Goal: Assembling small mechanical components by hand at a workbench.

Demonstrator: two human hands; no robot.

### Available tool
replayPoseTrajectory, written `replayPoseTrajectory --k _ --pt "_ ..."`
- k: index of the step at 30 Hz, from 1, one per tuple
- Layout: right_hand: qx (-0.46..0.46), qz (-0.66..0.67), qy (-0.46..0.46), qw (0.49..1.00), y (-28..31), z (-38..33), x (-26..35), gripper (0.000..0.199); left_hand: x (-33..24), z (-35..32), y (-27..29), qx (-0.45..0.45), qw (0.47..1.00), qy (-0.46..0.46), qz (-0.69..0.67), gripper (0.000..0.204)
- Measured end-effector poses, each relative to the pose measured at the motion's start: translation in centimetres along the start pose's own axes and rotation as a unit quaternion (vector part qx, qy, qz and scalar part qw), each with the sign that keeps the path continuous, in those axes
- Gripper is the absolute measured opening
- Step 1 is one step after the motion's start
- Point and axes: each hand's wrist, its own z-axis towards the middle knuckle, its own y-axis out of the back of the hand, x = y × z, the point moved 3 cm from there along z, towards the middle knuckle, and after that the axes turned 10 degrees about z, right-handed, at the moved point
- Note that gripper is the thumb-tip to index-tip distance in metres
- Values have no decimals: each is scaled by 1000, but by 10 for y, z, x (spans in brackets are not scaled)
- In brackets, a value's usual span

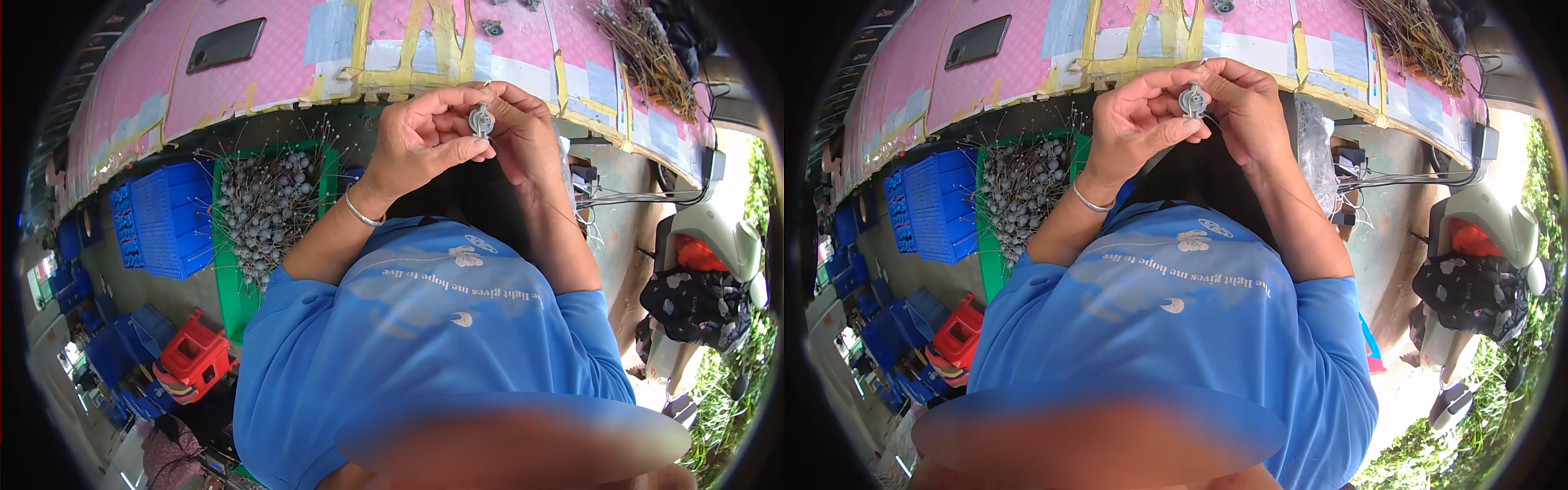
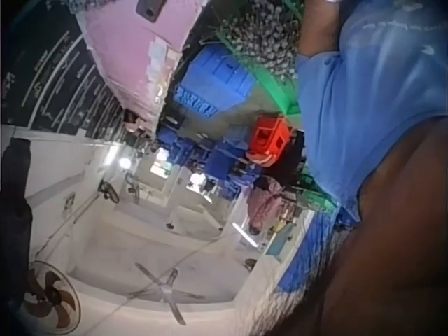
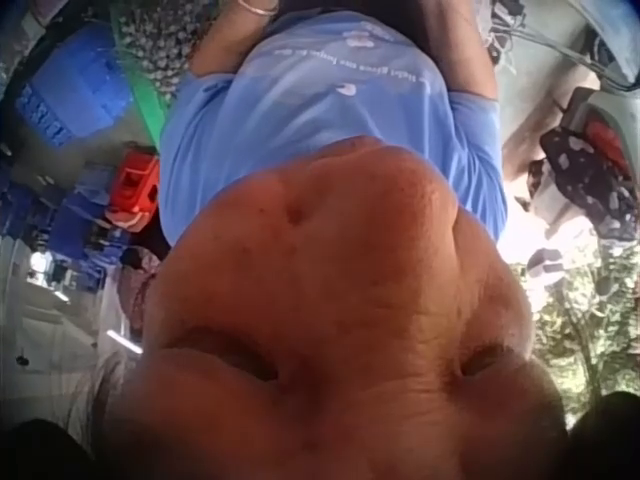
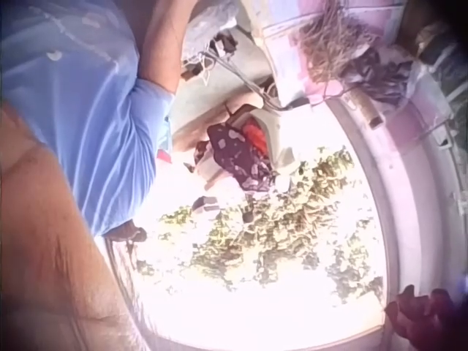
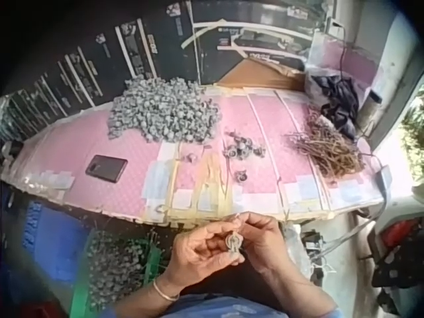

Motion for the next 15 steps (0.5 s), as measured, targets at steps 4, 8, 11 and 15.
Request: replayPoseTrajectory --k 4,8,11,15 --pt "19 -91 12 996 -5 10 5 12 3 2 14 9 1000 11 -26 47" --pt "-50 -566 283 773 -9 47 51 27 -3 1 22 16 997 69 -16 41" --pt "-97 -696 334 629 -19 69 71 25 0 2 24 11 996 93 9 41" --pt "45 -741 301 598 -14 83 70 22 5 0 26 -1 996 91 -3 41"
